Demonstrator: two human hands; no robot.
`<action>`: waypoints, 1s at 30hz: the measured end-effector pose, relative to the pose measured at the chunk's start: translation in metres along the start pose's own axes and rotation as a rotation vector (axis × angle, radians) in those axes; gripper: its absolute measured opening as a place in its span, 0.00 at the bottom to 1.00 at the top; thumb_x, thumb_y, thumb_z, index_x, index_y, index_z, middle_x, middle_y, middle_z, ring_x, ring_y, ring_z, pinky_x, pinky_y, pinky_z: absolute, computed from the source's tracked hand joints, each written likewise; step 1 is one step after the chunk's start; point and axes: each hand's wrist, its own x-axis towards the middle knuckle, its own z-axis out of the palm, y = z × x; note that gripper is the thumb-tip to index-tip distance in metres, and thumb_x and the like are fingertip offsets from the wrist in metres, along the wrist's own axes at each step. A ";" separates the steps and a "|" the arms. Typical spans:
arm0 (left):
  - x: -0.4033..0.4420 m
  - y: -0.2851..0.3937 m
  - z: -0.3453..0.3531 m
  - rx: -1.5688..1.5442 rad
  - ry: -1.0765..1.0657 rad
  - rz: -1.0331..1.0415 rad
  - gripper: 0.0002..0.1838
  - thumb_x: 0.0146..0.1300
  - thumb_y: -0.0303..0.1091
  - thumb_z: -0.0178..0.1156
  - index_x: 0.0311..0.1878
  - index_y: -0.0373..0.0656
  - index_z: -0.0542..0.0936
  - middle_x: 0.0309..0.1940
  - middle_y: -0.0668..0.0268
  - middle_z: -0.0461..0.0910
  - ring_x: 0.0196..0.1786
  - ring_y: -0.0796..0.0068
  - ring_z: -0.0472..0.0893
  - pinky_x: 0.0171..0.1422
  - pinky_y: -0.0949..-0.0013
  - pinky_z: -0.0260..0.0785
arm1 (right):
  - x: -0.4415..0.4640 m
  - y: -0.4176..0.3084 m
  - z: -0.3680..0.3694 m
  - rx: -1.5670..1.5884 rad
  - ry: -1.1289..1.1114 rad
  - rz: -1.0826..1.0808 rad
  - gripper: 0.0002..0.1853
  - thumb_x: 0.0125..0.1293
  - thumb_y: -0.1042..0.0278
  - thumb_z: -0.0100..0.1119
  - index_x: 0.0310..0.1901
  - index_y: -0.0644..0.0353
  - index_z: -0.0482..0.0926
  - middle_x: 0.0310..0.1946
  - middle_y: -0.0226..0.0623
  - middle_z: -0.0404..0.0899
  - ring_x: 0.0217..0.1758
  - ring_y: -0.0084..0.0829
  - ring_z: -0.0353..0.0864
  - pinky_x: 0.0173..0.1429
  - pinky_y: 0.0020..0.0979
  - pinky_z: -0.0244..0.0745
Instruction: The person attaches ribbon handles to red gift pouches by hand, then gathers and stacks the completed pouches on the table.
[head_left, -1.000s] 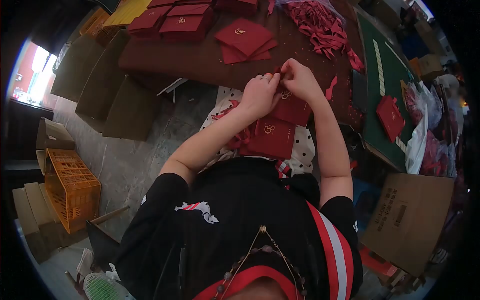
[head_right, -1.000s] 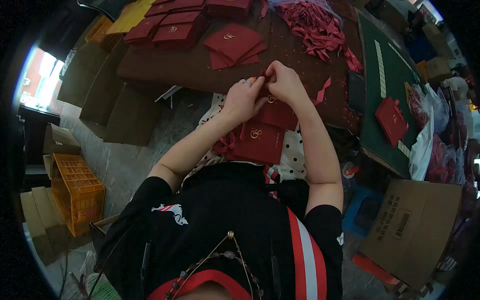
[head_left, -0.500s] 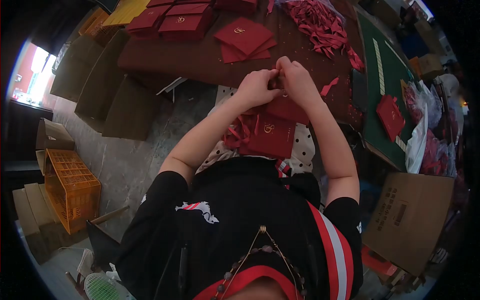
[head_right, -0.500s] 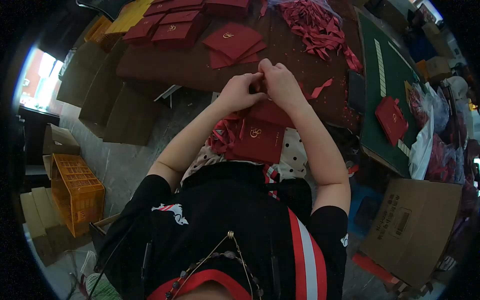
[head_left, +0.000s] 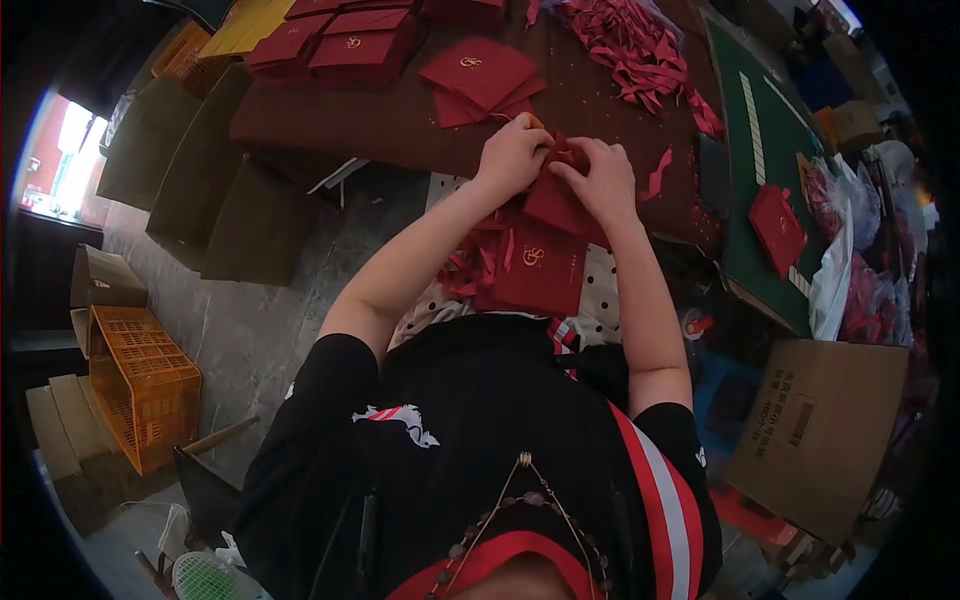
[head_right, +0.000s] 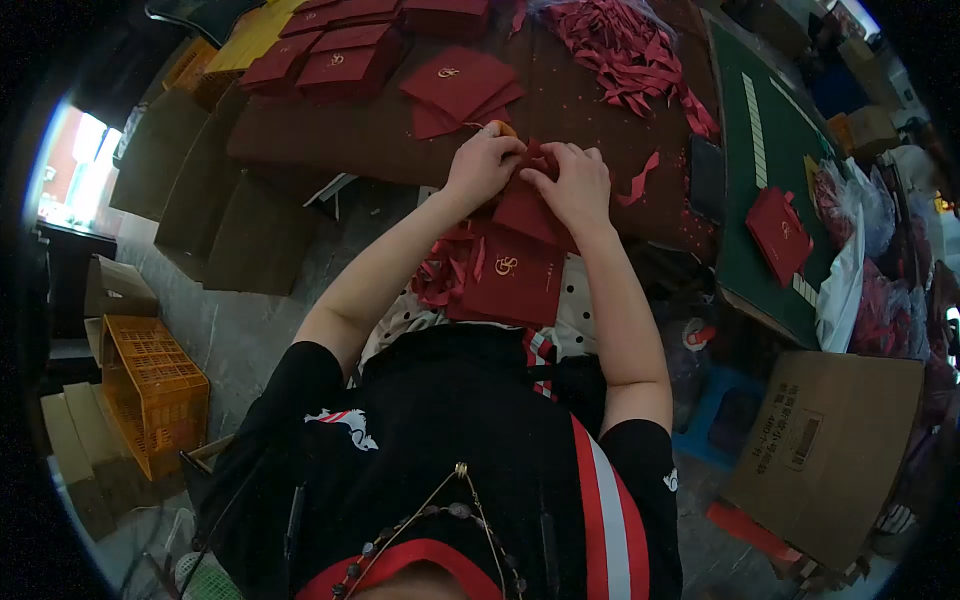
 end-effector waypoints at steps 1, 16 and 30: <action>0.002 0.001 0.001 0.088 0.011 0.047 0.10 0.61 0.33 0.63 0.45 0.46 0.86 0.46 0.59 0.78 0.50 0.54 0.81 0.50 0.55 0.76 | -0.003 0.000 -0.001 -0.049 0.009 -0.043 0.30 0.52 0.44 0.74 0.54 0.49 0.82 0.48 0.30 0.83 0.52 0.41 0.76 0.56 0.43 0.72; -0.023 -0.004 -0.076 0.547 0.330 -0.144 0.20 0.61 0.32 0.65 0.57 0.50 0.79 0.49 0.54 0.76 0.50 0.49 0.78 0.48 0.52 0.75 | -0.002 0.005 -0.004 -0.209 0.031 0.041 0.30 0.53 0.44 0.73 0.55 0.49 0.82 0.52 0.30 0.82 0.55 0.40 0.75 0.59 0.44 0.68; -0.035 0.040 -0.014 0.412 -0.181 0.125 0.32 0.58 0.62 0.67 0.58 0.49 0.84 0.51 0.56 0.78 0.48 0.53 0.76 0.54 0.57 0.74 | -0.065 0.087 -0.063 -0.033 0.073 0.134 0.17 0.60 0.59 0.70 0.48 0.56 0.85 0.42 0.38 0.83 0.48 0.39 0.81 0.51 0.38 0.77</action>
